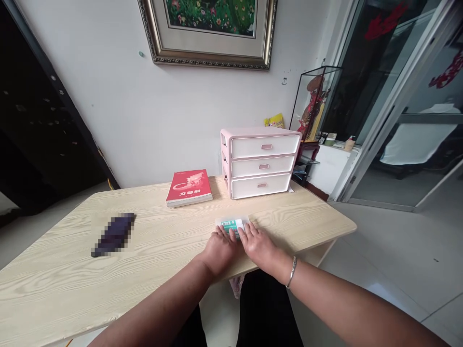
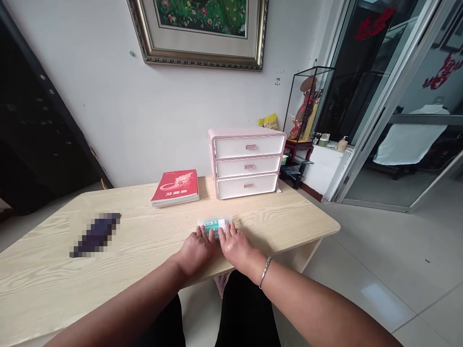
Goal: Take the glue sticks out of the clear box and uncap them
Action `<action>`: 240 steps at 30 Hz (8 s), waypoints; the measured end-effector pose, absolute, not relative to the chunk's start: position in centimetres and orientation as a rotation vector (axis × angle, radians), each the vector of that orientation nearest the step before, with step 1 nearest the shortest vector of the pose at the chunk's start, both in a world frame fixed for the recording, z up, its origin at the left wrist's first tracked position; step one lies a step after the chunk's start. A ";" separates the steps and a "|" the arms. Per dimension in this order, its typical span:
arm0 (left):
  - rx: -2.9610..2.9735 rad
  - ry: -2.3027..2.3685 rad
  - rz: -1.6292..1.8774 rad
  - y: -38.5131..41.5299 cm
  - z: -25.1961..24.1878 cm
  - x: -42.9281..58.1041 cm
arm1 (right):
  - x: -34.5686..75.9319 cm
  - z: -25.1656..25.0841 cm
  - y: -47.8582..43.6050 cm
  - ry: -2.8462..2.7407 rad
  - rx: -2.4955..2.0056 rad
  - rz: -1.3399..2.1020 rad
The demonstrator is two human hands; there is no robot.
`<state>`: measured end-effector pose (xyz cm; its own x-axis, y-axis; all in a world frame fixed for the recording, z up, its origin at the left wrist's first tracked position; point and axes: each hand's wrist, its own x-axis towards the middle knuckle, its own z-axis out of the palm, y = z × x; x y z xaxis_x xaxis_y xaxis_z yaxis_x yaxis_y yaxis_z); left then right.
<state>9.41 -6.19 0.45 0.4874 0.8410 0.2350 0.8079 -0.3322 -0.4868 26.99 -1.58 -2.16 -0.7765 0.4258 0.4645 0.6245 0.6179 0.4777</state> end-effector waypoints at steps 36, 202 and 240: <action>-2.011 -1.317 0.150 -4.9 1.1 9.8 | 25.1 -1.0 0.2 -2.469 -0.931 -1.052; -2.053 -2.434 -1.273 -0.5 1.4 5.9 | 21.3 8.6 2.0 -2.598 -2.010 0.579; -2.837 -2.124 -0.771 -12.1 9.0 2.3 | 20.1 9.9 -6.8 -2.829 -0.825 0.037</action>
